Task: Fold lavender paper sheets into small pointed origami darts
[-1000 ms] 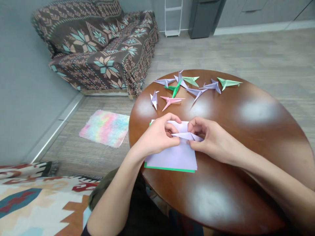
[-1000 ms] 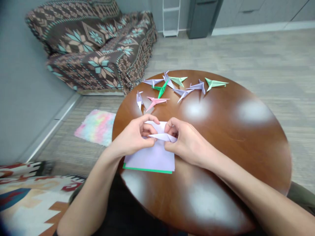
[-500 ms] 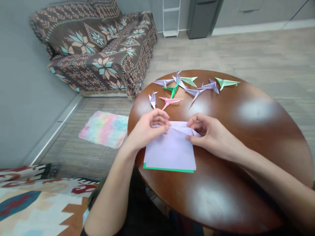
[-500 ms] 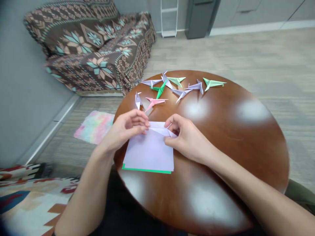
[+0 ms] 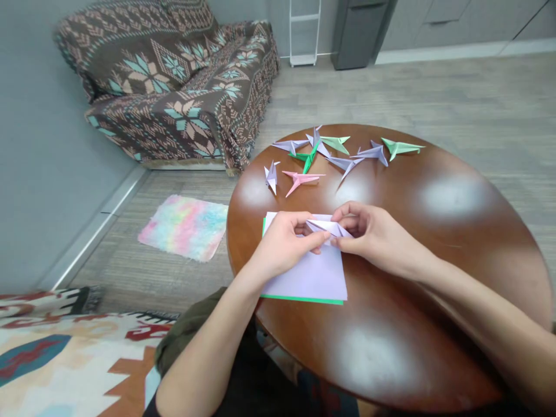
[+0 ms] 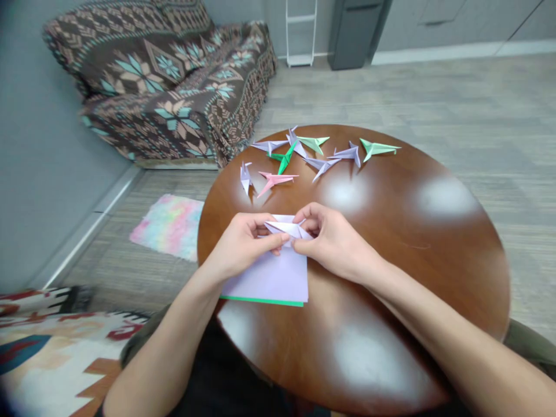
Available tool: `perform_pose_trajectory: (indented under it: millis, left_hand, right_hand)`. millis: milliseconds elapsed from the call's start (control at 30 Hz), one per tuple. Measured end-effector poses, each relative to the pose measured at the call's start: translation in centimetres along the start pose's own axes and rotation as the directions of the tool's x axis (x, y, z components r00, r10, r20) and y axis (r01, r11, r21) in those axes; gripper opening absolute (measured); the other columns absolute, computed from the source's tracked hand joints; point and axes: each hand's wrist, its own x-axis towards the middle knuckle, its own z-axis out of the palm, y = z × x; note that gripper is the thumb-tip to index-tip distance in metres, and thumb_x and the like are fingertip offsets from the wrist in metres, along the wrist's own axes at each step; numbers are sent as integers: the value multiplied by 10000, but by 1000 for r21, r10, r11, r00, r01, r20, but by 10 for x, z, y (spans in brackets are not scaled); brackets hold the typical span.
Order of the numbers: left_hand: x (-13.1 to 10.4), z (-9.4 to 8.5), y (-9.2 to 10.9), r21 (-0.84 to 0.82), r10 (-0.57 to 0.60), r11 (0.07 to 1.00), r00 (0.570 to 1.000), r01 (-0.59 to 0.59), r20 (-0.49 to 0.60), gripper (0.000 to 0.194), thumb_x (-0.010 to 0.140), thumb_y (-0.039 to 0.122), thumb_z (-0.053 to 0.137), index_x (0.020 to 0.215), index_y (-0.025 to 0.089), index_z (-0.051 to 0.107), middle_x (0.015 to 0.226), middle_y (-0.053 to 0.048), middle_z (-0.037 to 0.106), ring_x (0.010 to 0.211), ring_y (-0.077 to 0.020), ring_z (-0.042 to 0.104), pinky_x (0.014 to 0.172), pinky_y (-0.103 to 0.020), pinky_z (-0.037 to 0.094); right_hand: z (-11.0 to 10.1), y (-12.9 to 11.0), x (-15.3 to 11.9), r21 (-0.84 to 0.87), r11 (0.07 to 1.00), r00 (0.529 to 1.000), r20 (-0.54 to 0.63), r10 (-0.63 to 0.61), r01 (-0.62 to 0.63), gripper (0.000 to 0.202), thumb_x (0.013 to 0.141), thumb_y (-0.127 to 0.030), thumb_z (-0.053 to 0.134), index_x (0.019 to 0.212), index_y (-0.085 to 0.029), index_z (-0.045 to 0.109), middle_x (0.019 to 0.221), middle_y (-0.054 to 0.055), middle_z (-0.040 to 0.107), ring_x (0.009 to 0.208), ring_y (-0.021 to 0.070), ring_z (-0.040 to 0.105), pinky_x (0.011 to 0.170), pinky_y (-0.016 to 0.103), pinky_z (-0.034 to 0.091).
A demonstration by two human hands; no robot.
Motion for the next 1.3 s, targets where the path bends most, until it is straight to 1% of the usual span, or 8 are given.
perform_pose_trajectory:
  millis: [333,500,633,700,767,933,1100,1300]
  left_hand:
    - [2,-5,-3,20,-37,999,999,37,-35,147,787,256,787,822,126,730,670,-12,694,612,-126,632,604,-220,455]
    - [3,-12,-3,-56,-38,998,998,35,-42,148,790,257,789,808,136,706,693,9,667,586,-95,584,569,-198,449]
    - [4,-13,-1,-60,11,998,999,-14,-47,177,804,289,782,780,141,690,723,-1,658,641,-105,576,593,-203,463]
    - [4,-9,-1,-85,55,994,994,-63,-98,209,807,312,786,757,144,674,721,0,649,657,-109,578,634,-214,479]
    - [5,-4,-2,-148,78,984,987,-100,-144,228,800,326,797,754,149,661,719,6,646,656,-108,578,657,-220,485]
    - [3,3,-4,-183,58,981,997,-68,-59,202,817,302,775,770,142,662,731,7,662,677,-108,587,678,-222,465]
    - [1,-2,-3,-7,38,999,999,-38,36,177,811,253,746,711,128,672,693,20,617,653,-98,531,650,-225,401]
    - [0,-1,-3,-16,19,1000,1000,-19,12,134,781,223,711,702,134,649,684,29,594,659,-97,522,642,-223,386]
  right_hand:
    - [-5,3,2,13,1000,999,38,4,-5,325,716,-93,725,938,-225,528,728,-28,718,694,178,661,624,267,443]
    - [-4,2,2,48,998,997,75,-33,29,319,754,-142,778,1012,-208,601,921,8,754,886,204,705,760,288,520]
    - [-6,-2,1,-116,985,992,26,-124,126,82,852,-247,743,873,-188,690,791,-11,688,717,147,615,634,254,454]
    - [-5,-3,0,-142,981,991,23,-129,131,129,864,-269,741,793,-185,674,698,-23,644,638,128,568,590,250,426]
    - [-3,-3,-1,-86,990,994,23,-107,108,157,859,-280,756,781,-184,659,659,-21,651,621,130,583,599,249,445]
    - [0,-1,1,58,997,998,0,-58,58,222,816,-325,811,789,-175,650,711,23,721,684,170,680,676,275,530]
    - [-4,0,3,-49,980,981,-7,-192,191,190,844,-327,788,800,-167,695,699,-11,659,632,121,569,577,228,440]
    - [-4,-1,2,-72,969,967,-82,-241,235,181,827,-300,792,753,-150,721,613,-24,620,566,98,486,541,226,373]
